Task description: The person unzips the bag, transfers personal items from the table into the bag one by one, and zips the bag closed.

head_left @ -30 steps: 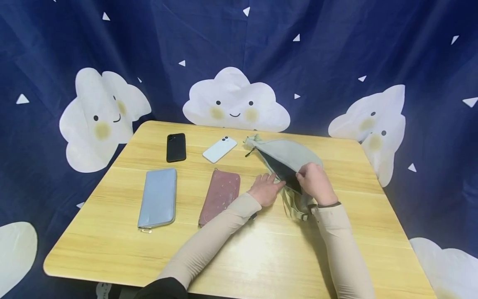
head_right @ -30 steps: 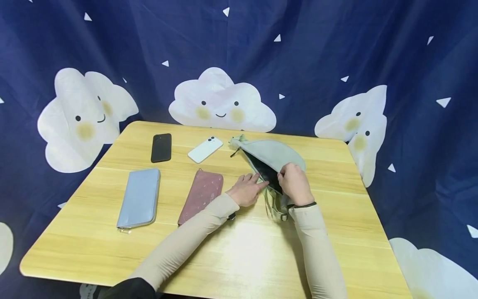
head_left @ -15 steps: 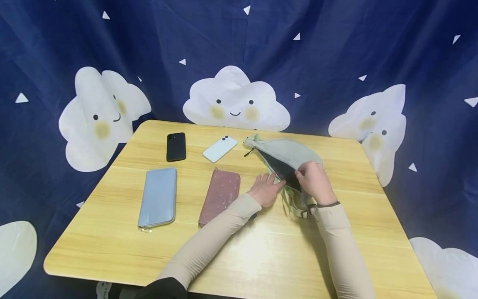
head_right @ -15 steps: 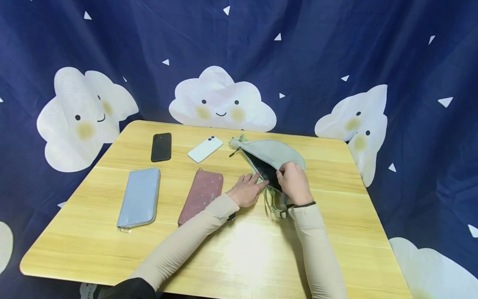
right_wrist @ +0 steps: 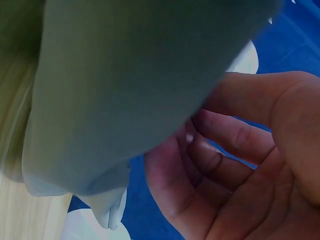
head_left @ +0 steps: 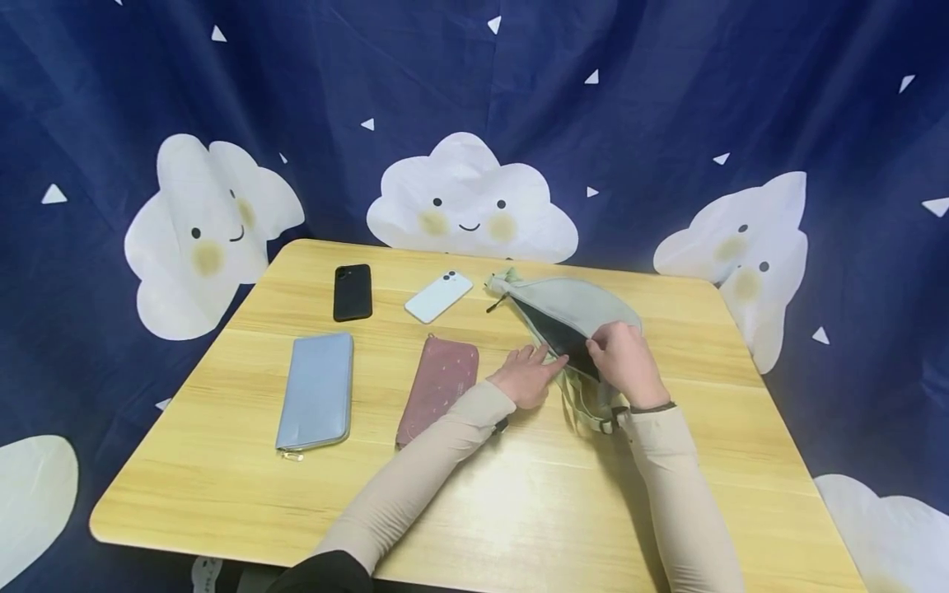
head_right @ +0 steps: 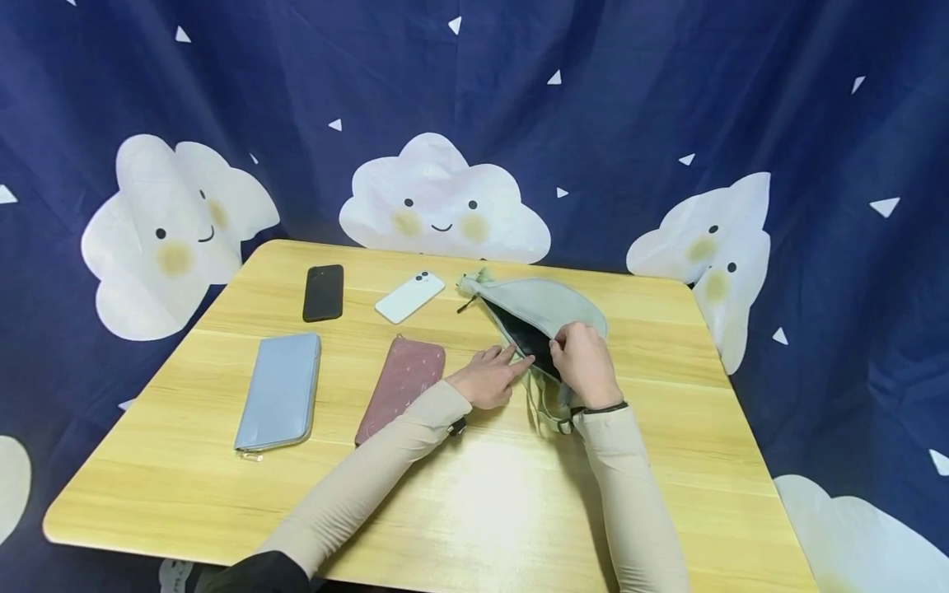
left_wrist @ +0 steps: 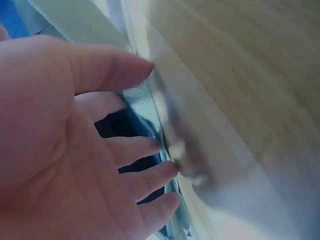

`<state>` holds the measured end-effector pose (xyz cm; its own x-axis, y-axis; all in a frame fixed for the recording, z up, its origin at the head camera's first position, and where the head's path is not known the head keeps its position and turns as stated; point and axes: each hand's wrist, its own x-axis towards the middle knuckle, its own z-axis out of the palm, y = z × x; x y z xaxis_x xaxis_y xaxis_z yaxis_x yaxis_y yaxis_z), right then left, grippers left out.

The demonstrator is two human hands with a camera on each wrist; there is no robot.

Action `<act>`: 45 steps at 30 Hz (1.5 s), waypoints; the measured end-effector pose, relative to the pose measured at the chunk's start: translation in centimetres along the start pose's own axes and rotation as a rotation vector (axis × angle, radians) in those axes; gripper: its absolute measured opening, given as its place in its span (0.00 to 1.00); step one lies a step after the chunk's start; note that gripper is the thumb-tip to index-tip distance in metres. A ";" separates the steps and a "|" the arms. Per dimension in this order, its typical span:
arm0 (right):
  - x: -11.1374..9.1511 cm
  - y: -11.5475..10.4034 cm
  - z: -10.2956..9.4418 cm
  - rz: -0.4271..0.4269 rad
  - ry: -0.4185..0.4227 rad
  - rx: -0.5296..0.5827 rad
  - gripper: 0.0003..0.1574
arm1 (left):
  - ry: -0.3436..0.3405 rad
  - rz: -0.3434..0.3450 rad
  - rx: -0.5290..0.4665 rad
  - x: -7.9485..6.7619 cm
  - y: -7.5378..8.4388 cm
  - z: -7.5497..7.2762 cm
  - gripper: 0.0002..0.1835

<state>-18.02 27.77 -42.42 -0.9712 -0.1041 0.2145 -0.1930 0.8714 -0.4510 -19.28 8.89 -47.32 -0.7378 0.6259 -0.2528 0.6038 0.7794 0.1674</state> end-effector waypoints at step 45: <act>0.0 -0.1 0.0 0.016 -0.034 0.019 0.10 | 0.086 -0.506 -0.526 -13.4 -14.0 -2.1 0.32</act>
<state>-17.97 27.65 -42.37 -0.9783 -0.1071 0.1774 -0.1799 0.8639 -0.4704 -18.51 -10.37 -44.33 -0.9219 0.1689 -0.3487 -0.0261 0.8709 0.4908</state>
